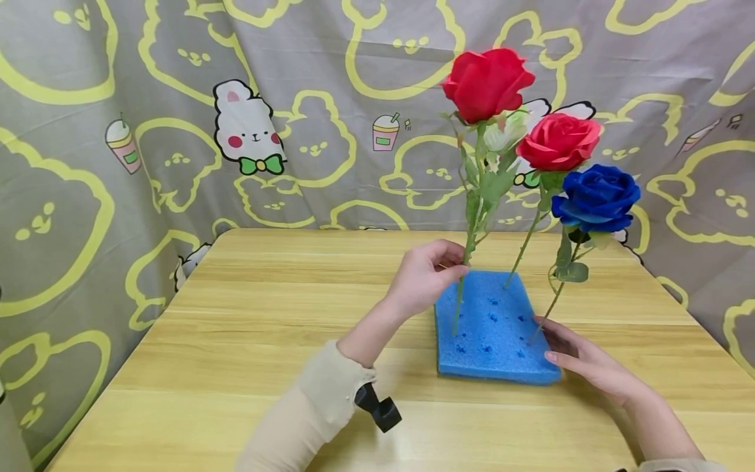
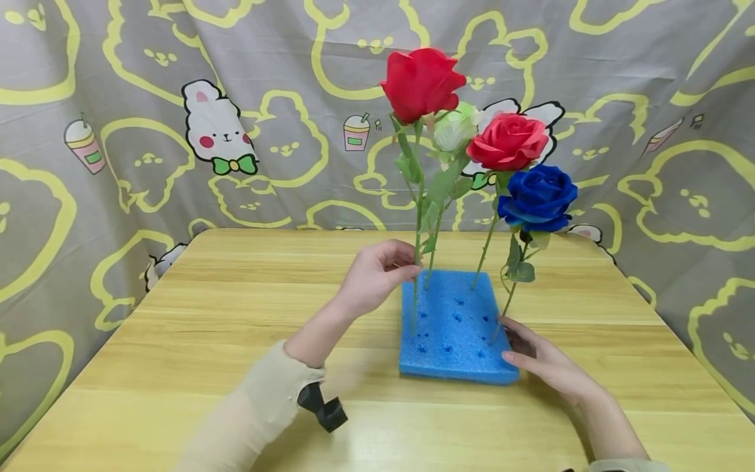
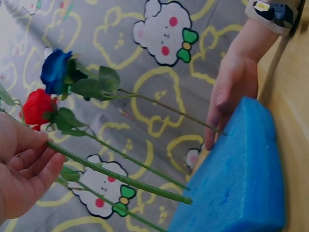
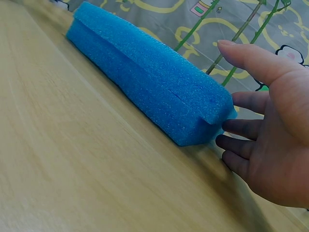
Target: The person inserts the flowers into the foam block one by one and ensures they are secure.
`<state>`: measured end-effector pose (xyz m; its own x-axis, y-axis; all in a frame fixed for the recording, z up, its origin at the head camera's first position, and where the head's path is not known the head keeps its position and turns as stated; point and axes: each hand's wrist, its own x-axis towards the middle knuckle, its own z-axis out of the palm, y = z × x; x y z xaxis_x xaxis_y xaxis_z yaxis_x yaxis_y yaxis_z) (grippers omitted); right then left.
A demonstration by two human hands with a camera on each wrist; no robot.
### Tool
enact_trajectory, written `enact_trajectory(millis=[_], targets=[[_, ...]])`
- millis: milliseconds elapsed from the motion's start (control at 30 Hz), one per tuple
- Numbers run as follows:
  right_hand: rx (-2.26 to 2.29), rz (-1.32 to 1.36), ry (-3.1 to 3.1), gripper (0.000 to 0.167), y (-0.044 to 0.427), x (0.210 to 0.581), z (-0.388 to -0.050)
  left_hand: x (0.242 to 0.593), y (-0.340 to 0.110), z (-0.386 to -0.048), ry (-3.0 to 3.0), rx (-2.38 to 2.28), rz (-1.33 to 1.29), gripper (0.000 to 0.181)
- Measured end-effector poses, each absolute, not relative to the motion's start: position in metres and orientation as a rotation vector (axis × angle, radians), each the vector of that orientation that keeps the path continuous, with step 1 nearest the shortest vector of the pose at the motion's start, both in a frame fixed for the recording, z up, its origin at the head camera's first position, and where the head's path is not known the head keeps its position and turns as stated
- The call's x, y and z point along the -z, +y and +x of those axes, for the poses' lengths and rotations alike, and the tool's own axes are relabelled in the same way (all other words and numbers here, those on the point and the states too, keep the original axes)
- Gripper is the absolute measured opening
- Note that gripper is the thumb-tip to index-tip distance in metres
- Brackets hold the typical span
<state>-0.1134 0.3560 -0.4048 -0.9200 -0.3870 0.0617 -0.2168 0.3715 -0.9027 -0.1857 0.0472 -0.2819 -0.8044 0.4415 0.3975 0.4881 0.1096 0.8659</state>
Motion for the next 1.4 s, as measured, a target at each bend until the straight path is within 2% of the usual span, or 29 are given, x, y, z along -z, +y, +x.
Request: enact_trajectory(millis=[433,1400], targets=[[1.616,-0.527,2.436,0.057,0.354,0.403,-0.113,0.301,0.064,-0.19,-2.29,1.852,-0.972,0.013],[1.662,-0.611,2.396,0.062,0.354,0.403,-0.113,0.316,0.071,-0.19,-2.295,1.813,-0.983,0.013]])
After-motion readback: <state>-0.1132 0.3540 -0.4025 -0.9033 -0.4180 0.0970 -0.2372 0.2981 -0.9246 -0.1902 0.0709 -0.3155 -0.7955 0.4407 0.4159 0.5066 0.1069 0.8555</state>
